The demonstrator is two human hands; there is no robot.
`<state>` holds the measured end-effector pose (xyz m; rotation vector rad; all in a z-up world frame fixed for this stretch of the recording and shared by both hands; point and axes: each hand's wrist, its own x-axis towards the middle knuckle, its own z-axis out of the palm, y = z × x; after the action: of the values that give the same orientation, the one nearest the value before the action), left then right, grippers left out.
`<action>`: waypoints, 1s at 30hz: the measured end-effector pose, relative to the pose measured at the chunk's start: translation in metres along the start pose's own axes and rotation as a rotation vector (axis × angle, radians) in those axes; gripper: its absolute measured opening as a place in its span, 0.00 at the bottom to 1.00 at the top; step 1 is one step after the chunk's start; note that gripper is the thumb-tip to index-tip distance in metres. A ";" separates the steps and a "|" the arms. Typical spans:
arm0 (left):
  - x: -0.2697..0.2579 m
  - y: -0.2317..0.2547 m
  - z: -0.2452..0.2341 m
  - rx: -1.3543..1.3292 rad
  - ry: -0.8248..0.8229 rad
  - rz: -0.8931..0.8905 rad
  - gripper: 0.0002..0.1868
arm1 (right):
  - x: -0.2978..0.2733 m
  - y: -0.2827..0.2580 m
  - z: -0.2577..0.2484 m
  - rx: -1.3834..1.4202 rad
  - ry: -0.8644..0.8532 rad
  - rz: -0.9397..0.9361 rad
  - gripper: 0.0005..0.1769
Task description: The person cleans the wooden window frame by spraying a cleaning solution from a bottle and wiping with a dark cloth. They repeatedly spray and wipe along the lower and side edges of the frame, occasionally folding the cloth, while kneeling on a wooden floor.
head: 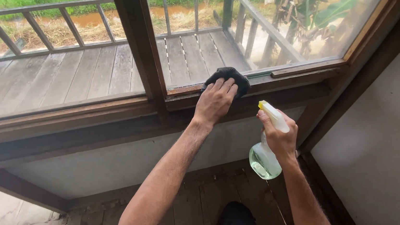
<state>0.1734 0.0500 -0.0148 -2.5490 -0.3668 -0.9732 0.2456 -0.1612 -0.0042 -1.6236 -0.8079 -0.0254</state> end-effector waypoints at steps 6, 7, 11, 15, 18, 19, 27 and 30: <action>-0.028 -0.025 -0.041 0.061 -0.075 -0.086 0.17 | -0.007 -0.016 0.022 0.026 -0.058 -0.008 0.16; -0.036 -0.032 -0.043 0.068 -0.075 -0.088 0.17 | -0.009 -0.019 0.027 0.032 -0.062 -0.011 0.16; -0.065 -0.055 -0.055 0.171 -0.099 -0.116 0.15 | -0.016 -0.029 0.044 0.094 -0.113 0.023 0.16; -0.085 -0.065 -0.064 0.207 -0.119 -0.159 0.14 | -0.022 -0.032 0.058 0.113 -0.142 0.013 0.16; -0.088 -0.054 -0.069 0.230 -0.110 -0.178 0.14 | -0.027 -0.039 0.056 0.117 -0.154 0.028 0.16; -0.096 -0.052 -0.062 0.231 -0.107 -0.184 0.14 | -0.028 -0.040 0.053 0.115 -0.159 0.022 0.16; -0.118 -0.025 -0.086 0.224 0.146 -0.187 0.15 | -0.015 -0.018 0.030 0.033 -0.134 -0.067 0.17; -0.081 -0.004 -0.113 0.141 0.307 -0.180 0.15 | -0.018 -0.025 0.024 0.045 -0.117 -0.075 0.18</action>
<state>0.0477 -0.0046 0.0087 -2.2246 -0.5586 -1.3317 0.2091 -0.1492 0.0031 -1.5628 -0.9528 0.0343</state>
